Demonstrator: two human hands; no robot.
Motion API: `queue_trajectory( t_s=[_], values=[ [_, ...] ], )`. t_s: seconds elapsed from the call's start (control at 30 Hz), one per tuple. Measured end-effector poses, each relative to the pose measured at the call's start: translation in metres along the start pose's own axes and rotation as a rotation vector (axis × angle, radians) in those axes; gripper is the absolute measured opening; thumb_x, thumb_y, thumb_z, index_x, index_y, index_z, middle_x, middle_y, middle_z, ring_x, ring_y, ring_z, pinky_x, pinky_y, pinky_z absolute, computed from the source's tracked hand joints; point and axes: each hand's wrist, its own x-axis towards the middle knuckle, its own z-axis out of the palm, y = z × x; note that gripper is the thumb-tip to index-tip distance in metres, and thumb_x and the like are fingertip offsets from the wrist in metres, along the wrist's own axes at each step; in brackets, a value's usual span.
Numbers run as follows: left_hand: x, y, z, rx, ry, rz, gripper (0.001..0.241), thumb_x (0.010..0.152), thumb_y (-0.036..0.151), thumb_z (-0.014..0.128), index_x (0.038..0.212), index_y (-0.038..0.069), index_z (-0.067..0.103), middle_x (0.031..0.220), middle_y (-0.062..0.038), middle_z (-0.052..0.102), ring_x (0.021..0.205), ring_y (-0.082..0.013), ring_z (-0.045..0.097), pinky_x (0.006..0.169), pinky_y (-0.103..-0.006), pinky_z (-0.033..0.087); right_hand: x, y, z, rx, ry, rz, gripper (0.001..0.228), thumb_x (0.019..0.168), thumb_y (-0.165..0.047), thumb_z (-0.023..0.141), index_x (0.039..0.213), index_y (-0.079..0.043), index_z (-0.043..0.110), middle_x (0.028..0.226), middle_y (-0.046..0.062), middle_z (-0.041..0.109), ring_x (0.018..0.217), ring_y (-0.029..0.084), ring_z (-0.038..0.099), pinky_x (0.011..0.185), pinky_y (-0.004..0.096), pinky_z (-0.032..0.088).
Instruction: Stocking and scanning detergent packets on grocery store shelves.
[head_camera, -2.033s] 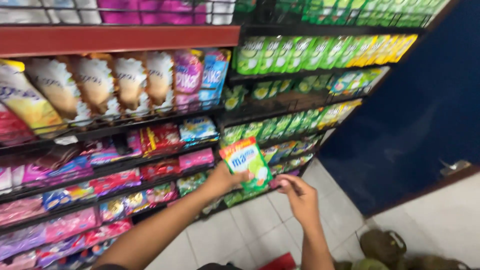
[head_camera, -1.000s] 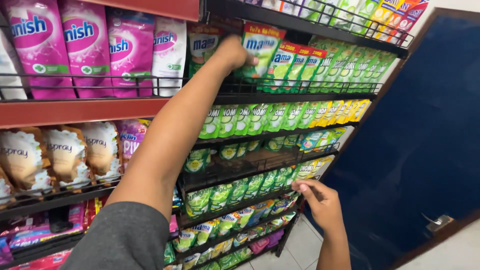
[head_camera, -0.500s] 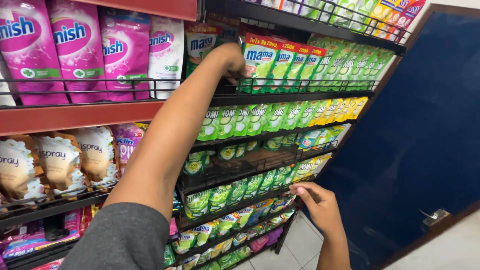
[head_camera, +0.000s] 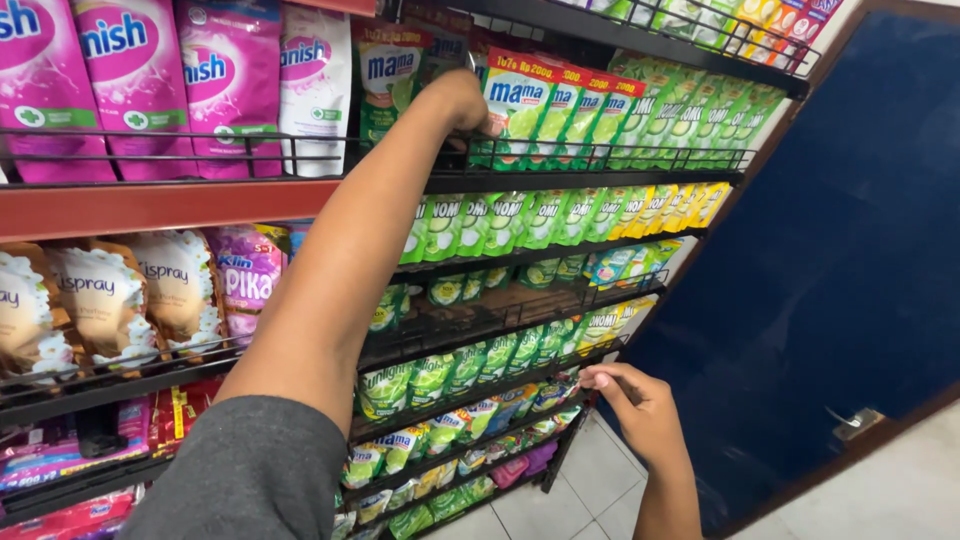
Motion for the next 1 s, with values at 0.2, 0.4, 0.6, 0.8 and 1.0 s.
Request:
queue_trajectory(
  t_s=[0.2, 0.4, 0.6, 0.8, 1.0],
  values=[
    [-0.022, 0.003, -0.002, 0.207, 0.107, 0.050, 0.053, 0.074, 0.034, 0.094, 0.101, -0.006, 0.071, 0.103, -0.020, 0.076, 0.080, -0.0308, 0.075, 0.068, -0.0421, 0.060, -0.018, -0.007, -0.004, -0.043, 0.015, 0.026, 0.022, 0.097, -0.011, 0.065, 0.106, 0.005, 0.076, 0.099, 0.013, 0.081, 0.093, 0.019, 0.076, 0.088, 0.032, 0.059],
    [-0.024, 0.001, 0.002, 0.313, 0.353, 0.187, 0.064, 0.058, 0.037, 0.100, 0.103, 0.001, 0.073, 0.107, -0.019, 0.070, 0.097, -0.0357, 0.070, 0.080, -0.0471, 0.057, -0.051, -0.015, 0.005, -0.059, 0.074, 0.055, 0.022, 0.097, -0.012, 0.065, 0.107, 0.006, 0.075, 0.101, 0.013, 0.080, 0.094, 0.020, 0.076, 0.089, 0.033, 0.059],
    [-0.057, -0.009, -0.002, 0.504, 0.487, 0.310, 0.044, 0.072, 0.044, 0.089, 0.093, 0.008, 0.077, 0.088, -0.017, 0.074, 0.078, -0.0337, 0.073, 0.066, -0.0479, 0.056, -0.105, -0.009, 0.036, 0.011, 0.181, 0.128, 0.022, 0.099, -0.011, 0.063, 0.107, 0.007, 0.073, 0.101, 0.015, 0.079, 0.094, 0.022, 0.076, 0.089, 0.035, 0.060],
    [-0.196, -0.022, 0.033, 0.480, 0.745, 0.763, 0.011, 0.089, 0.020, 0.068, 0.083, 0.011, 0.071, 0.074, -0.011, 0.069, 0.068, -0.0303, 0.069, 0.058, -0.0465, 0.054, -0.159, 0.044, 0.134, 0.102, 0.195, 0.303, 0.023, 0.101, -0.013, 0.062, 0.102, 0.007, 0.074, 0.097, 0.015, 0.079, 0.087, 0.022, 0.076, 0.083, 0.036, 0.062],
    [-0.387, -0.137, 0.181, -0.116, -0.058, 1.006, 0.019, 0.098, 0.027, 0.069, 0.093, 0.009, 0.070, 0.096, -0.012, 0.070, 0.096, -0.0334, 0.066, 0.087, -0.0455, 0.053, -0.295, 0.140, 0.245, 0.057, -0.051, 0.547, 0.021, 0.094, -0.008, 0.060, 0.107, 0.002, 0.073, 0.097, 0.009, 0.077, 0.083, 0.016, 0.072, 0.077, 0.032, 0.059]
  ],
)
